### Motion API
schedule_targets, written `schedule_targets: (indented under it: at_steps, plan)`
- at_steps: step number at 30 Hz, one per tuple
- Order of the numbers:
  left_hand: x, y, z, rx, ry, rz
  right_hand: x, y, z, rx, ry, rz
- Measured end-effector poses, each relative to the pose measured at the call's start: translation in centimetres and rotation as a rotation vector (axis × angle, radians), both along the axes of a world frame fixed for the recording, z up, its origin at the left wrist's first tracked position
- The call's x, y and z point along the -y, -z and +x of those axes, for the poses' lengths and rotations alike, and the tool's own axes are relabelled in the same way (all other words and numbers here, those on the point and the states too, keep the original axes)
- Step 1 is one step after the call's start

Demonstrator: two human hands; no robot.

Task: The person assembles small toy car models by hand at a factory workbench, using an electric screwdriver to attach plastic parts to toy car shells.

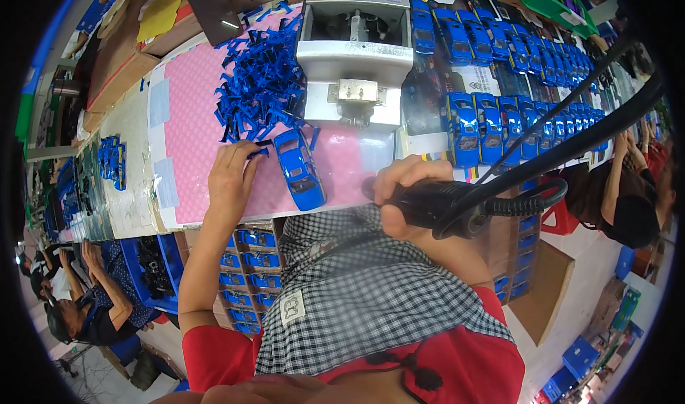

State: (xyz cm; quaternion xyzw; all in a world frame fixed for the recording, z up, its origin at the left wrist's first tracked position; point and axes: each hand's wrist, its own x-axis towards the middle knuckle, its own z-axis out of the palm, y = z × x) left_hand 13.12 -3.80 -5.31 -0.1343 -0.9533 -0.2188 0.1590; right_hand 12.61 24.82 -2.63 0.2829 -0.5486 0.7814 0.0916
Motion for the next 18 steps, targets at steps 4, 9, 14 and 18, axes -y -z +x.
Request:
schedule_targets:
  at_steps: [4, 9, 14, 18]
  plan:
    - [-1.8, -1.8, -0.4, 0.186, -0.2, 0.351, -0.2, 0.5, 0.1, -0.021, 0.0, -0.021]
    - [-1.0, -0.7, 0.2, 0.187, -0.091, 0.181, -0.2, -0.7, 0.6, 0.069, 0.065, 0.168]
    - [-0.8, -1.1, 2.5, 0.503, 0.004, 0.283, 0.0, -0.9, 0.7, 0.075, 0.077, 0.178]
    - [-0.4, -0.5, 2.2, 0.3, 0.073, 0.055, -0.2, 0.0, -0.1, -0.032, -0.031, -0.06]
